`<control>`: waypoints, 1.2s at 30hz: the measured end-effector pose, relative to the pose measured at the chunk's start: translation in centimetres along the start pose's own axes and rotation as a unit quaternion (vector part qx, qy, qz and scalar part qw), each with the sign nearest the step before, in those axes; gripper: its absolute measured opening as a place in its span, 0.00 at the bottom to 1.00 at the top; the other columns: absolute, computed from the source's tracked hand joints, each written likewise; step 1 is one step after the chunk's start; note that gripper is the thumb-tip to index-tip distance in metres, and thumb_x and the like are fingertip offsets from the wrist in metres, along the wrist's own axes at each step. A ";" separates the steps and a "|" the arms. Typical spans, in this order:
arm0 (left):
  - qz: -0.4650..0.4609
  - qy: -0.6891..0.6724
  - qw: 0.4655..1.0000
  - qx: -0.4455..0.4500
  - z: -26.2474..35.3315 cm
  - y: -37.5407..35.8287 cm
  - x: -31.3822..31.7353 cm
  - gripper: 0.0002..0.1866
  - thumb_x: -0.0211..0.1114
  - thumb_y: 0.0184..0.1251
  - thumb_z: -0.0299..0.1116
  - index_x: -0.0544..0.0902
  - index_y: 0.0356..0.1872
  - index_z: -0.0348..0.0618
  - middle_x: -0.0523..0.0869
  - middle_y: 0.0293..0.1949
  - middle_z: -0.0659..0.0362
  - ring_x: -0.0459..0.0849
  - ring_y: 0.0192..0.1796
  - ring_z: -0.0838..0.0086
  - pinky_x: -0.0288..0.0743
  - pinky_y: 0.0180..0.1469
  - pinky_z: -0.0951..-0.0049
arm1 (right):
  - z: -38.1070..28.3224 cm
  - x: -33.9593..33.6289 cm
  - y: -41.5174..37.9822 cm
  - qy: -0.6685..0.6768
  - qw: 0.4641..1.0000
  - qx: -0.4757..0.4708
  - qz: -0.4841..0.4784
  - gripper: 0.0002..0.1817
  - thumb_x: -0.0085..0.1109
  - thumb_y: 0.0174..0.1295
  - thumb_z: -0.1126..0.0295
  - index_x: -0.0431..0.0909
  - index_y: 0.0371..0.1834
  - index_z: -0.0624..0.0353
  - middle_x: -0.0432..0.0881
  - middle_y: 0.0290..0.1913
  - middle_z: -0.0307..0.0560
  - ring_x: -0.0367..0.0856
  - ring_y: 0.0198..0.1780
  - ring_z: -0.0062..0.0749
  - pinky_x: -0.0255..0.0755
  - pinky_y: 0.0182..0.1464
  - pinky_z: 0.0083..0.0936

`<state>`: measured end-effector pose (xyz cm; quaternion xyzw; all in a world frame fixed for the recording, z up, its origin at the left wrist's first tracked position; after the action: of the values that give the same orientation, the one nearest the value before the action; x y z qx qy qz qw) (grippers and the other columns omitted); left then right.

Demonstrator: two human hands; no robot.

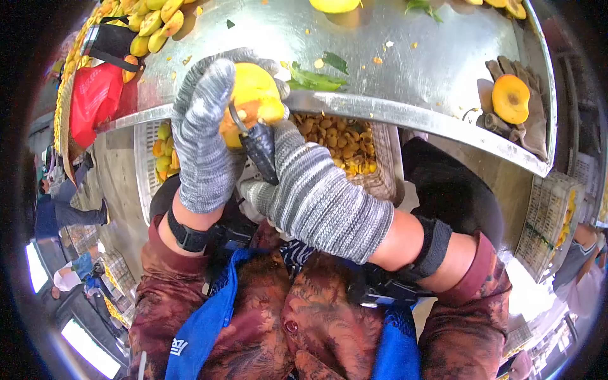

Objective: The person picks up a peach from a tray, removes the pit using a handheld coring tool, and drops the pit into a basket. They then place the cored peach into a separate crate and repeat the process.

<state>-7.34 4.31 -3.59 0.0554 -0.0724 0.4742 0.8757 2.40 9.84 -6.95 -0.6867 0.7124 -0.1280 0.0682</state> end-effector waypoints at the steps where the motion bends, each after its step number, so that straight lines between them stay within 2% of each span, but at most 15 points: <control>1: 0.008 -0.069 0.995 -0.067 -0.7 0.2 -0.1 0.13 0.62 0.56 0.29 0.76 0.41 0.35 0.81 0.37 0.57 0.80 0.38 0.76 0.76 0.40 0.79 | -0.3 -0.1 0.1 -0.066 0.998 -0.018 0.000 0.31 0.60 0.50 0.77 0.56 0.57 0.68 0.70 0.48 0.42 0.68 0.50 0.21 0.65 0.51 0.18; 3: 0.015 0.016 0.998 -0.055 -0.3 0.3 -0.2 0.14 0.62 0.56 0.29 0.76 0.43 0.35 0.81 0.37 0.57 0.80 0.39 0.76 0.76 0.42 0.78 | -1.2 -0.3 0.2 -0.107 0.993 -0.051 0.006 0.32 0.61 0.50 0.76 0.56 0.57 0.67 0.71 0.47 0.40 0.68 0.48 0.21 0.65 0.50 0.18; 5: -0.007 0.049 0.990 0.135 1.3 0.1 0.1 0.14 0.62 0.56 0.30 0.76 0.43 0.36 0.81 0.38 0.57 0.80 0.40 0.76 0.77 0.42 0.77 | -1.0 -0.3 0.5 0.066 0.995 0.071 -0.033 0.32 0.62 0.49 0.76 0.57 0.57 0.66 0.71 0.47 0.40 0.69 0.47 0.20 0.65 0.50 0.18; 6: -0.010 -0.033 0.999 0.003 1.0 0.6 0.2 0.13 0.62 0.56 0.31 0.77 0.42 0.37 0.81 0.38 0.57 0.80 0.40 0.76 0.76 0.42 0.77 | -1.3 -0.2 0.7 0.106 0.992 0.058 -0.025 0.31 0.63 0.49 0.76 0.59 0.56 0.65 0.71 0.46 0.39 0.69 0.45 0.19 0.66 0.48 0.18; 9: -0.010 -0.029 0.999 0.029 0.2 1.0 -0.1 0.14 0.62 0.57 0.33 0.78 0.42 0.37 0.81 0.38 0.58 0.80 0.40 0.76 0.76 0.43 0.76 | -1.5 -0.6 0.9 0.039 0.999 0.002 0.019 0.29 0.62 0.50 0.76 0.60 0.55 0.65 0.71 0.45 0.38 0.69 0.44 0.18 0.67 0.46 0.17; 13: 0.012 0.010 1.000 -0.011 0.4 1.9 0.1 0.15 0.55 0.61 0.37 0.77 0.40 0.34 0.81 0.35 0.56 0.80 0.37 0.75 0.76 0.39 0.76 | -1.7 -1.1 1.7 -0.045 0.998 0.039 0.029 0.26 0.62 0.50 0.75 0.62 0.52 0.64 0.71 0.42 0.37 0.69 0.42 0.17 0.68 0.43 0.16; 15: 0.017 0.023 0.999 0.020 1.4 2.0 0.3 0.15 0.56 0.60 0.37 0.77 0.39 0.35 0.81 0.33 0.56 0.79 0.36 0.76 0.74 0.40 0.77 | -0.9 -1.2 2.1 -0.028 0.999 0.001 0.037 0.24 0.62 0.50 0.74 0.64 0.49 0.64 0.72 0.40 0.36 0.70 0.41 0.17 0.68 0.41 0.17; 17: 0.032 0.043 0.999 -0.009 1.4 2.0 0.1 0.15 0.56 0.60 0.39 0.77 0.38 0.36 0.81 0.33 0.57 0.79 0.35 0.76 0.74 0.41 0.77 | -1.3 -0.9 2.4 -0.037 0.999 0.016 0.022 0.32 0.63 0.48 0.70 0.58 0.54 0.71 0.74 0.41 0.50 0.73 0.42 0.30 0.68 0.46 0.25; 21: 0.031 0.038 0.998 0.026 2.4 1.9 -0.4 0.16 0.56 0.60 0.40 0.77 0.39 0.36 0.81 0.33 0.57 0.79 0.35 0.76 0.74 0.41 0.77 | -4.7 0.4 1.7 0.159 0.985 0.034 -0.060 0.29 0.61 0.50 0.73 0.59 0.53 0.69 0.73 0.41 0.44 0.71 0.43 0.26 0.67 0.47 0.23; 22: 0.036 0.003 0.999 0.004 2.4 1.9 -0.3 0.17 0.57 0.60 0.40 0.76 0.40 0.36 0.81 0.34 0.57 0.79 0.36 0.75 0.74 0.41 0.76 | -4.5 0.5 1.9 0.126 0.992 -0.021 -0.016 0.28 0.61 0.50 0.72 0.59 0.53 0.68 0.73 0.42 0.44 0.71 0.44 0.26 0.66 0.48 0.22; 25: 0.023 0.010 0.999 0.034 2.6 2.2 -0.4 0.16 0.57 0.60 0.39 0.76 0.41 0.36 0.80 0.36 0.57 0.79 0.38 0.75 0.74 0.43 0.75 | -3.7 -0.3 2.1 -0.016 0.999 -0.026 0.028 0.28 0.62 0.50 0.72 0.60 0.52 0.67 0.72 0.42 0.43 0.70 0.43 0.25 0.65 0.48 0.22; 31: 0.033 0.041 0.992 0.118 4.3 1.5 -0.1 0.17 0.60 0.58 0.35 0.74 0.46 0.35 0.79 0.39 0.57 0.77 0.41 0.75 0.73 0.44 0.75 | -5.5 -1.3 1.3 0.027 1.000 -0.002 0.009 0.23 0.64 0.49 0.70 0.67 0.46 0.65 0.72 0.34 0.37 0.68 0.35 0.19 0.67 0.37 0.19; 33: 0.040 -0.021 0.994 0.102 4.2 1.4 -0.1 0.17 0.66 0.52 0.29 0.76 0.45 0.37 0.80 0.39 0.59 0.78 0.41 0.78 0.74 0.44 0.77 | -6.0 -1.2 1.4 0.049 0.997 -0.056 0.018 0.23 0.65 0.48 0.70 0.67 0.46 0.64 0.72 0.34 0.37 0.68 0.35 0.19 0.67 0.37 0.21; 35: 0.031 -0.036 0.994 0.096 4.5 1.0 0.0 0.19 0.65 0.53 0.29 0.74 0.47 0.38 0.79 0.39 0.60 0.78 0.41 0.78 0.74 0.44 0.78 | -6.2 -1.2 1.2 -0.102 0.994 -0.025 0.012 0.23 0.64 0.47 0.72 0.66 0.46 0.65 0.74 0.35 0.41 0.70 0.36 0.23 0.68 0.39 0.23; 36: 0.007 -0.101 0.993 0.060 4.0 1.1 0.4 0.19 0.65 0.53 0.29 0.73 0.47 0.38 0.79 0.39 0.60 0.77 0.40 0.79 0.74 0.44 0.78 | -6.2 -1.0 1.1 -0.044 0.998 -0.030 0.021 0.23 0.63 0.47 0.73 0.66 0.47 0.65 0.74 0.35 0.42 0.71 0.38 0.25 0.69 0.40 0.23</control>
<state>-8.31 4.57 0.41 0.1548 -0.1325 0.4761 0.8555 -0.35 11.43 -1.37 -0.6785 0.7263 -0.0744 0.0815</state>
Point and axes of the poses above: each hand's wrist, its own y-axis towards the middle knuckle, its own x-axis out of the palm, z = x × y, the point moved 6 cm from there along y, towards the middle knuckle
